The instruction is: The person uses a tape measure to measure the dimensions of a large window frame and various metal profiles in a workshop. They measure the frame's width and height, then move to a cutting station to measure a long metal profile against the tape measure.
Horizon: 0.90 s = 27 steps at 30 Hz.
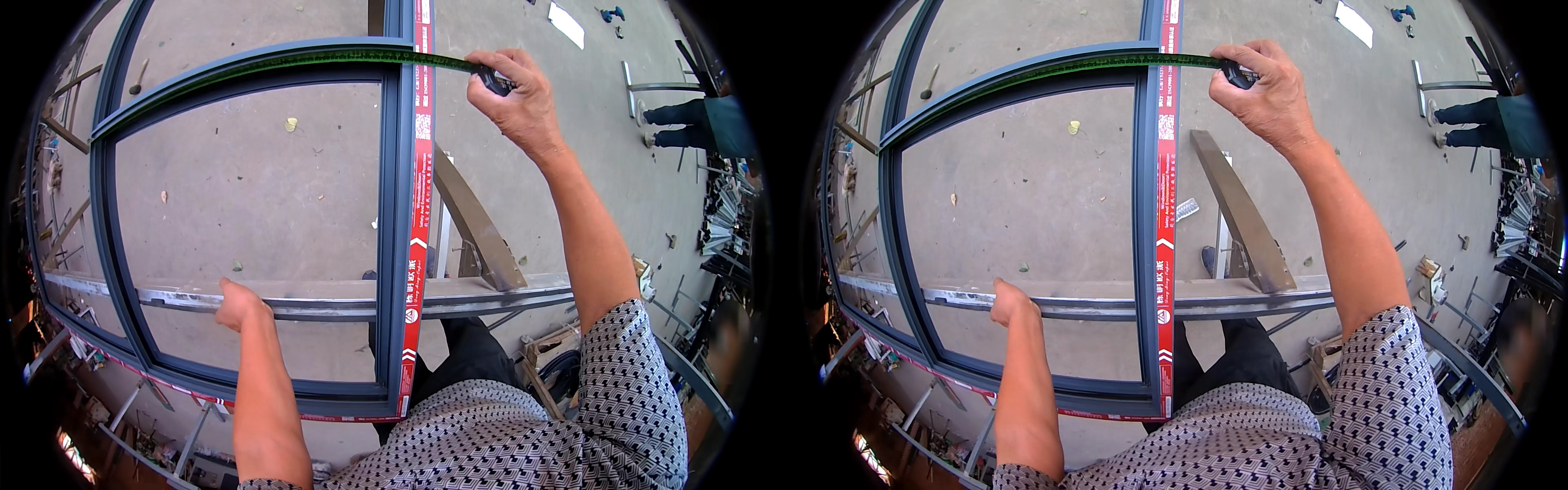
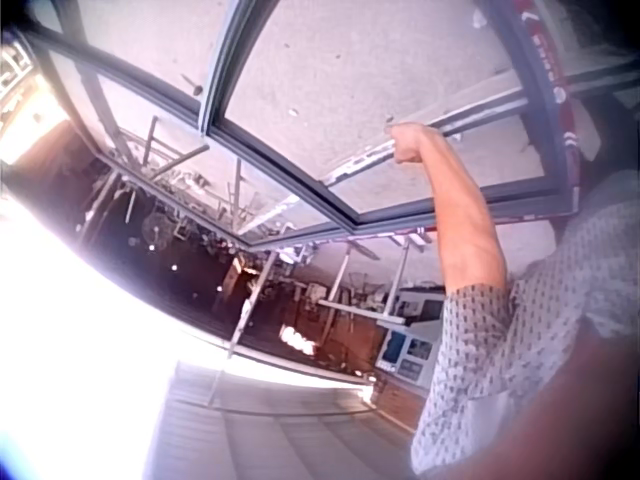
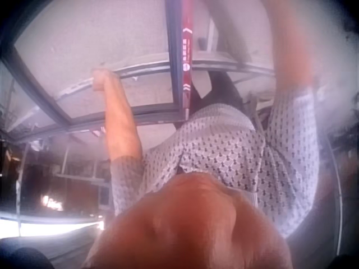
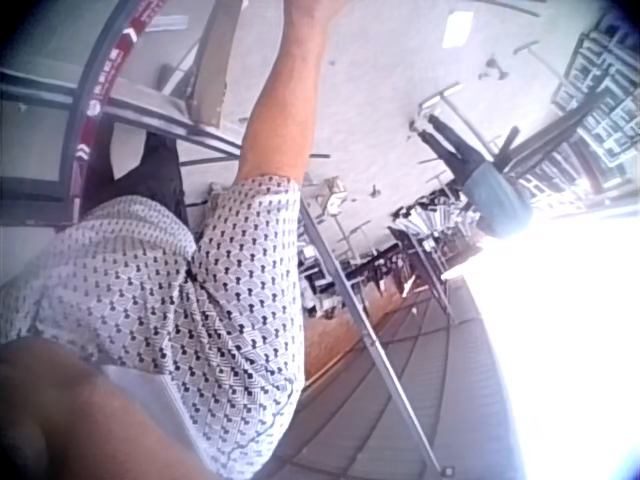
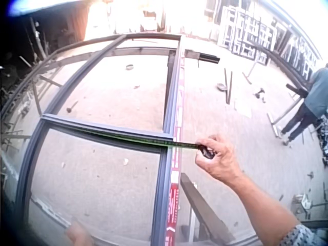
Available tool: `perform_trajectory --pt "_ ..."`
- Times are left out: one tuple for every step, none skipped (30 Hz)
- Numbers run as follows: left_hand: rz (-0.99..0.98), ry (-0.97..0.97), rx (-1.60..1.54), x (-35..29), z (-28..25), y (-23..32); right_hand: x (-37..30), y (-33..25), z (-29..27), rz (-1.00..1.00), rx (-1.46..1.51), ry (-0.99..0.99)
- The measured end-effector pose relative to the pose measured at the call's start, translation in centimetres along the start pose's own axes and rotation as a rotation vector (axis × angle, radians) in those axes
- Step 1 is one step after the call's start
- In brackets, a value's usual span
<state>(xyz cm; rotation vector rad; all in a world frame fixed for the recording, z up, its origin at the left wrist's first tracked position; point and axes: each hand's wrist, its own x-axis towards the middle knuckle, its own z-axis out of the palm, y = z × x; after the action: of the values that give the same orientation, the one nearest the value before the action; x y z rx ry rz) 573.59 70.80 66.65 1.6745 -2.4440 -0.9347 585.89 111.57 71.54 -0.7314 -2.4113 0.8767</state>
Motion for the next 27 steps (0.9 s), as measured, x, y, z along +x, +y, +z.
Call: perform_trajectory --pt "0.0 0.01 0.004 -0.1 0.0 0.1 -0.1 0.0 -0.1 0.0 0.0 -0.005" --pt "0.0 0.006 0.0 -0.2 -0.1 0.1 -0.3 -0.1 -0.2 0.0 0.0 -0.01" --pt "0.0 0.0 -0.006 -0.2 -0.1 0.1 -0.5 -0.2 -0.4 -0.002 0.002 -0.011" --pt "0.001 -0.007 -0.012 -0.3 -0.2 0.0 -0.7 -0.3 -0.5 -0.003 0.004 -0.012" --pt "0.007 -0.019 -0.021 -0.2 -0.1 -0.1 -1.0 -0.4 -0.8 -0.004 0.004 -0.012" --pt "0.012 -0.028 -0.031 0.2 -0.2 -0.3 -1.2 -0.7 -1.0 -0.006 0.014 -0.014" --pt "0.018 -0.038 -0.041 0.4 -0.2 -0.4 -1.5 -1.1 -1.1 -0.007 0.022 -0.016" --pt "0.018 -0.05 -0.056 0.5 -0.3 -0.5 -1.9 -1.4 -1.3 -0.007 0.03 -0.017" --pt "0.017 -0.061 -0.072 0.6 -0.5 -0.6 -2.2 -1.8 -1.4 -0.001 0.033 -0.026" --pt "0.016 -0.073 -0.087 0.6 -0.6 -0.7 -2.6 -2.3 -1.5 0.006 0.035 -0.035" --pt "0.016 -0.077 -0.093 0.8 -0.6 -0.9 -3.1 -2.6 -1.7 0.013 0.036 -0.044" --pt "0.016 -0.076 -0.099 1.1 -0.6 -1.0 -3.8 -3.0 -1.8 0.01 0.046 -0.051" --pt "0.015 -0.075 -0.104 1.1 -0.6 -1.1 -4.5 -3.3 -2.0 0.007 0.056 -0.059" --pt "0.012 -0.068 -0.094 1.0 -0.5 -1.3 -5.3 -3.7 -2.2 0.004 0.064 -0.068" --pt "0.009 -0.055 -0.082 0.7 -0.4 -1.3 -6.4 -4.0 -2.2 0.033 0.075 -0.068" --pt "0.005 -0.035 -0.076 0.6 -0.4 -1.2 -7.4 -4.5 -2.2 0.058 0.093 -0.071" --pt "0.001 -0.048 -0.088 0.8 -0.4 -1.2 -8.6 -5.0 -2.3 0.082 0.11 -0.073" --pt "-0.004 -0.057 -0.099 1.2 -0.3 -1.4 -9.8 -5.4 -2.3 0.093 0.116 -0.077" --pt "-0.008 -0.068 -0.11 1.6 -0.3 -1.5 -11.1 -5.8 -2.4 0.104 0.121 -0.079" --pt "-0.003 -0.079 -0.107 1.7 -0.5 -1.7 -12.5 -6.3 -2.6 0.115 0.126 -0.082" --pt "-0.002 -0.087 -0.105 1.8 -0.7 -1.8 -14.0 -7.2 -2.7 0.129 0.138 -0.088" --pt "0.004 -0.109 -0.14 2.2 -1.1 -1.9 -15.4 -7.9 -2.7 0.129 0.116 -0.082" --pt "0.008 -0.127 -0.176 2.6 -1.5 -1.9 -16.9 -8.4 -2.8 0.125 0.095 -0.079" --pt "0.03 -0.123 -0.152 3.7 -0.9 -2.4 -18.3 -9.0 -2.6 0.114 0.084 -0.079" --pt "0.056 -0.117 -0.13 4.6 -0.2 -2.7 -19.9 -9.2 -2.9 0.104 0.081 -0.075" --pt "0.065 -0.146 -0.121 4.5 -0.5 -2.8 -21.7 -9.4 -3.1 0.093 0.087 -0.073" --pt "0.112 -0.112 -0.064 6.0 -0.1 -3.2 -23.2 -10.4 -3.1 0.113 0.071 -0.099"
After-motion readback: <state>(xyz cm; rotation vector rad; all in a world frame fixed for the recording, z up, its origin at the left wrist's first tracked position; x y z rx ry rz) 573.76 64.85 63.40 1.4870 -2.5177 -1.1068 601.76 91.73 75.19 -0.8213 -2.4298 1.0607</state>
